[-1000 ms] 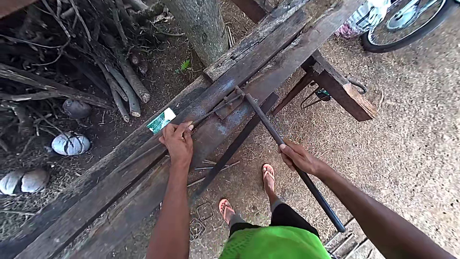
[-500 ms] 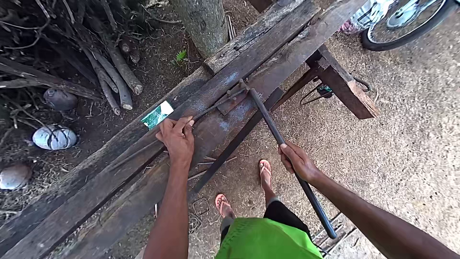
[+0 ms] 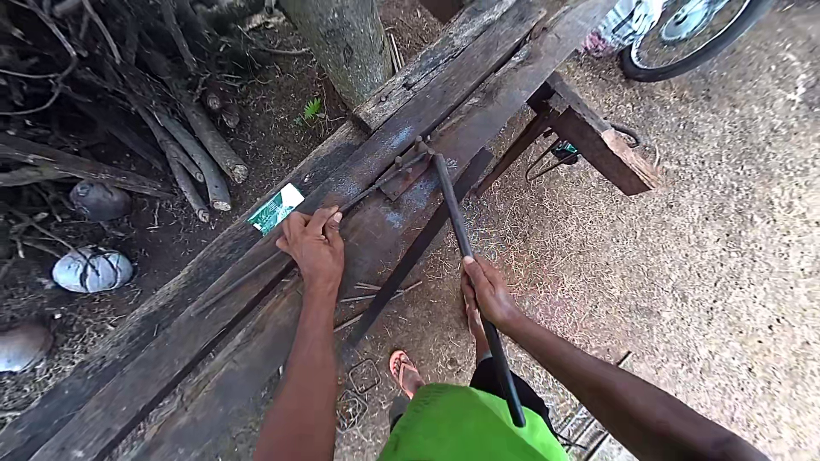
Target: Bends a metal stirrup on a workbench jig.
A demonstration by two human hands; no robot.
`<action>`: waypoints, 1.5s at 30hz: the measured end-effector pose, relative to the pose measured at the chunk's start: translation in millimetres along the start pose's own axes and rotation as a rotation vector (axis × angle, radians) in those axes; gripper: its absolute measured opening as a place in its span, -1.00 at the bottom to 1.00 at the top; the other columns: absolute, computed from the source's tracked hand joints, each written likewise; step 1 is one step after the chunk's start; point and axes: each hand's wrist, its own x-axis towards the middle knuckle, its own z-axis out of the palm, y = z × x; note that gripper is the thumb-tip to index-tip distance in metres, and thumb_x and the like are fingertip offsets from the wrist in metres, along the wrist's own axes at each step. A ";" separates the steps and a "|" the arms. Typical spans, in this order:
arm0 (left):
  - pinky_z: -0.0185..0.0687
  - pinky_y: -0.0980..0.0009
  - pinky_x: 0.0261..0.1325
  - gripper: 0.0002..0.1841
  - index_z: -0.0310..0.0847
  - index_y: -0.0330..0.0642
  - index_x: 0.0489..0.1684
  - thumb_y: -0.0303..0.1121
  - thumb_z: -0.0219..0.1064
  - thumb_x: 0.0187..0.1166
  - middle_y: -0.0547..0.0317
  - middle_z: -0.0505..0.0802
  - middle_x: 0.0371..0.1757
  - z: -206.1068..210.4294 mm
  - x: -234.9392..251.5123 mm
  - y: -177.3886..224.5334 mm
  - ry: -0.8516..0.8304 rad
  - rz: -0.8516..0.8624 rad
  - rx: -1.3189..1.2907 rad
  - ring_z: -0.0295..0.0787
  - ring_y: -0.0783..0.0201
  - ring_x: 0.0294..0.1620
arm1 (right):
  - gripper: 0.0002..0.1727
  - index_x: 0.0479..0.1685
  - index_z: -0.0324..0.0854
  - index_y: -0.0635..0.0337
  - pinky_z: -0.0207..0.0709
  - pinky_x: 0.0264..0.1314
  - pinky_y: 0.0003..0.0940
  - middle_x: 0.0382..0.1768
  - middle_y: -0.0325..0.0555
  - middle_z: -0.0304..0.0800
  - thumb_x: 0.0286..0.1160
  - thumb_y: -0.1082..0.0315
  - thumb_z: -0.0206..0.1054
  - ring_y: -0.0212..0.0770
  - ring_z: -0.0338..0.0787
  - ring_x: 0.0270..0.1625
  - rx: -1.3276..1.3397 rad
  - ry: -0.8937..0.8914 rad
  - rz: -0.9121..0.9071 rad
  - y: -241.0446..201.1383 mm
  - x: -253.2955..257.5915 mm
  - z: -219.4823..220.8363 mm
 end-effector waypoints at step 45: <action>0.73 0.32 -0.05 -0.74 0.34 -0.22 0.27 -0.36 -0.20 0.91 0.18 0.65 -0.27 34.9 -13.9 349.3 0.095 -0.441 -1.404 0.69 0.31 -0.30 | -0.52 0.45 0.42 0.27 0.73 0.05 -0.29 0.10 -0.09 0.83 0.74 0.12 0.21 -0.30 0.84 -0.02 -0.307 -0.060 -0.491 -103.4 -5.0 -193.7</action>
